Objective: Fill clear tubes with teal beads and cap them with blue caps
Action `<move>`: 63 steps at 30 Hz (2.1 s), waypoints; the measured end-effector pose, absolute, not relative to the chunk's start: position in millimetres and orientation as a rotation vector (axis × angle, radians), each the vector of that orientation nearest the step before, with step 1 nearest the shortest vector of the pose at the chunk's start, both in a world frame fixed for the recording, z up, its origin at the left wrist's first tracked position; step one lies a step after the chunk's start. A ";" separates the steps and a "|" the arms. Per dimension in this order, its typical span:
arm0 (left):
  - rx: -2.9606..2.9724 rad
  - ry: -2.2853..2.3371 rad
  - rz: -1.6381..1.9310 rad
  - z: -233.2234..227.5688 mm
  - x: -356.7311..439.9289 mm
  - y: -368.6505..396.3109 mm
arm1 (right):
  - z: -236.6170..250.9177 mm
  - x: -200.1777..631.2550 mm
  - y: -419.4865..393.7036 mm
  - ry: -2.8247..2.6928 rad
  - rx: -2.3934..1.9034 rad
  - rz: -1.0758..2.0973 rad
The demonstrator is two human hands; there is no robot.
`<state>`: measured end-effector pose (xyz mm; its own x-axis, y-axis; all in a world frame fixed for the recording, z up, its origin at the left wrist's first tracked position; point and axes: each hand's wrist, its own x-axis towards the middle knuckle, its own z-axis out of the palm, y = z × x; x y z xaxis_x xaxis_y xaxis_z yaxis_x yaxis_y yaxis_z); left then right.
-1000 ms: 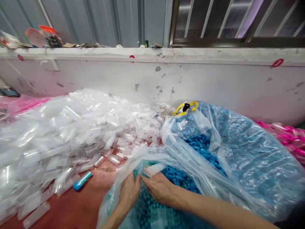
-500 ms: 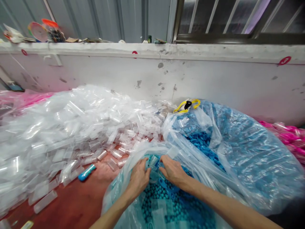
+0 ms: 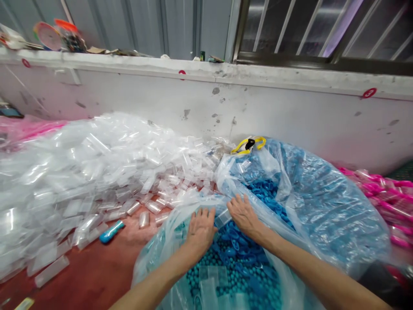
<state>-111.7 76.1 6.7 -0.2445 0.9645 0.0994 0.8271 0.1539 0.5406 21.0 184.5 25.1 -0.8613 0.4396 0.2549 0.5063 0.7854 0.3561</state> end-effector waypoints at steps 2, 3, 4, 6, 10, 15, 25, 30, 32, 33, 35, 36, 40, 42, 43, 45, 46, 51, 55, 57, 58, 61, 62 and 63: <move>1.961 2.241 0.526 10.8 -100.5 81.9 | 31.2 20.5 178.3 -2.852 -0.704 -0.550; 2.031 2.264 0.458 12.1 -96.9 84.7 | 35.1 20.3 175.1 -2.867 -0.690 -0.472; 2.050 2.276 0.435 13.1 -94.9 86.8 | 39.2 20.2 172.2 -2.882 -0.675 -0.356; 2.029 2.267 0.459 14.5 -96.8 87.5 | 47.5 21.7 169.4 -2.892 -0.655 -0.006; 2.030 1.966 0.556 15.0 -122.4 73.7 | 60.3 34.5 178.3 -2.829 -0.696 0.900; 1.734 1.845 0.551 14.7 -154.1 52.1 | 53.4 45.5 189.9 -2.548 -0.843 1.612; 2.091 2.116 0.448 20.5 -131.0 49.6 | 50.4 2.1 150.6 -2.391 -0.679 1.687; 1.816 2.304 0.298 21.4 -146.7 38.4 | 55.3 25.6 156.6 -2.383 -0.814 1.653; 1.644 2.264 0.410 25.2 -153.8 36.6 | 54.7 28.2 161.9 -2.314 -0.891 1.689; 1.589 2.207 0.485 27.0 -156.3 37.0 | 54.4 26.3 163.2 -2.296 -0.913 1.656; 1.539 2.097 0.603 29.3 -158.7 39.7 | 54.6 17.5 161.4 -2.349 -0.887 1.415; 1.527 2.074 0.632 29.8 -158.7 41.5 | 55.0 12.0 158.0 -2.401 -0.836 1.229; 1.505 1.993 0.707 30.0 -153.4 47.5 | 56.6 -4.0 133.1 -2.675 -0.450 0.670; 1.437 1.809 0.737 31.5 -149.7 48.7 | 57.4 -6.4 121.8 -2.817 -0.338 0.596; 1.385 1.711 0.741 32.7 -148.3 49.1 | 58.0 -7.0 118.4 -2.869 -0.329 0.581; 1.317 1.625 0.766 35.7 -147.1 49.9 | 59.2 -8.1 116.7 -2.913 -0.385 0.568; 1.328 1.668 0.802 36.9 -147.2 50.2 | 59.6 -8.4 117.6 -2.904 -0.437 0.569; 1.628 2.323 0.799 38.3 -141.6 37.6 | 60.1 8.0 112.7 -2.835 -0.834 0.461; 1.900 2.346 0.452 34.6 -109.0 -4.3 | 49.1 56.0 80.8 -3.239 -0.664 0.597; 2.050 2.039 0.283 27.2 -87.5 -29.4 | 34.7 80.1 63.8 -3.364 -0.645 0.627; 2.114 1.885 0.200 21.5 -78.3 -40.4 | 26.3 89.2 57.3 -3.392 -0.653 0.643; 2.253 1.729 0.094 -1.3 -65.3 -59.7 | 5.0 101.8 50.9 -3.373 -0.776 0.679; 2.271 1.776 0.089 -9.2 -66.5 -60.6 | 1.5 102.0 53.4 -3.341 -0.846 0.699; 2.272 1.857 0.090 -16.2 -70.1 -59.0 | 0.5 101.0 57.6 -3.295 -0.914 0.727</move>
<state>-70.1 -59.0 -16.2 0.2065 0.9750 -0.0825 0.9624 -0.1871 0.1970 101.0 57.6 0.5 -0.8056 0.4056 -0.4318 0.5496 0.7838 -0.2892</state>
